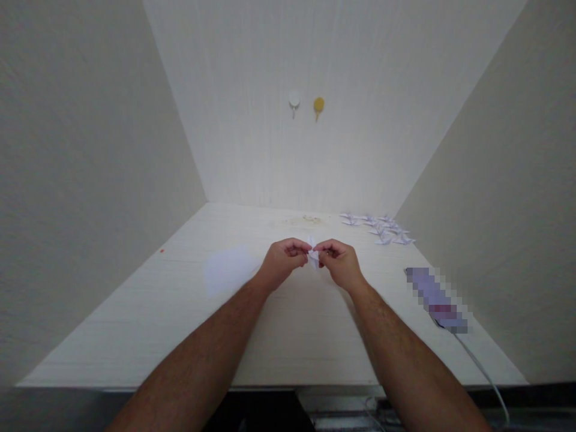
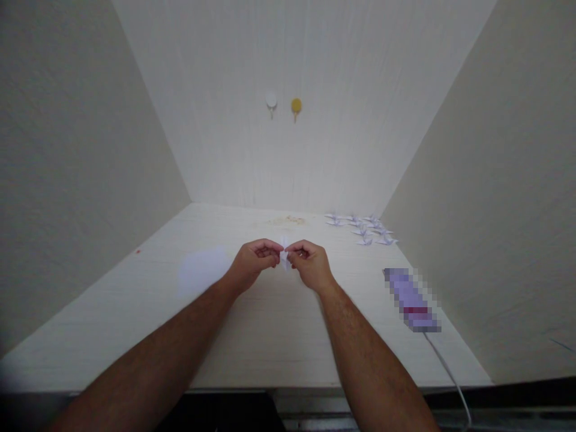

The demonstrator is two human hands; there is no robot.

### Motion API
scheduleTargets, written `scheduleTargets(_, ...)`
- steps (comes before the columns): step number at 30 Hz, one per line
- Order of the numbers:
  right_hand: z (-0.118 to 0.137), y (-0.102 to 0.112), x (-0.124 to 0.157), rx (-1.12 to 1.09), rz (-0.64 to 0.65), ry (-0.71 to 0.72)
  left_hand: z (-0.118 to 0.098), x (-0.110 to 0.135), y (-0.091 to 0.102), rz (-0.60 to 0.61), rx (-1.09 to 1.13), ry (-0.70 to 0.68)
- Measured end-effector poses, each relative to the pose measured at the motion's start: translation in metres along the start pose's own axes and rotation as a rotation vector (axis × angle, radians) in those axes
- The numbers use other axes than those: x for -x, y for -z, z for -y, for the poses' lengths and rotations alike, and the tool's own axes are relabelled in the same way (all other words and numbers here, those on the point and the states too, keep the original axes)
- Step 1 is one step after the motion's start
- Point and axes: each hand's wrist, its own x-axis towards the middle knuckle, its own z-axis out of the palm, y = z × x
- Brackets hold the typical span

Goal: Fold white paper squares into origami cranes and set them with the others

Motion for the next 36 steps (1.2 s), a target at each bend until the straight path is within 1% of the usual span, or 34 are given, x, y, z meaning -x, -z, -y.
scheduleTargets(3, -0.001, -0.001, 0.0, -0.013, -0.006, -0.005, -0.001, 0.002, -0.004, -0.018, -0.009, 0.015)
scheduleTargets(5, -0.001, -0.002, 0.0, -0.005, -0.015, -0.009, -0.001, 0.002, -0.007, -0.033, -0.029, -0.003)
scheduleTargets(10, 0.001, -0.005, 0.002, 0.0, -0.027, -0.015, 0.001, 0.003, -0.015, -0.182, -0.142, -0.074)
scheduleTargets(13, 0.003, -0.007, 0.002, -0.007, -0.046, -0.026, 0.0, 0.004, -0.018, -0.221, -0.134, -0.053)
scheduleTargets(16, 0.005, -0.008, 0.003, 0.013, -0.087, -0.054, -0.002, 0.004, -0.021, -0.243, -0.124, -0.033)
scheduleTargets(21, 0.006, -0.012, 0.003, 0.033, -0.152, -0.093, -0.003, 0.004, -0.026, -0.314, -0.1, -0.008)
scheduleTargets(28, 0.001, -0.015, 0.002, 0.012, -0.168, -0.09, 0.002, 0.001, -0.027, -0.32, 0.045, 0.02)
scheduleTargets(34, 0.002, -0.016, 0.002, -0.023, -0.1, -0.11, 0.001, 0.001, -0.02, -0.293, 0.019, 0.026)
scheduleTargets(36, 0.004, -0.016, 0.002, -0.019, -0.102, -0.124, 0.003, 0.0, -0.018, -0.269, 0.004, 0.029)
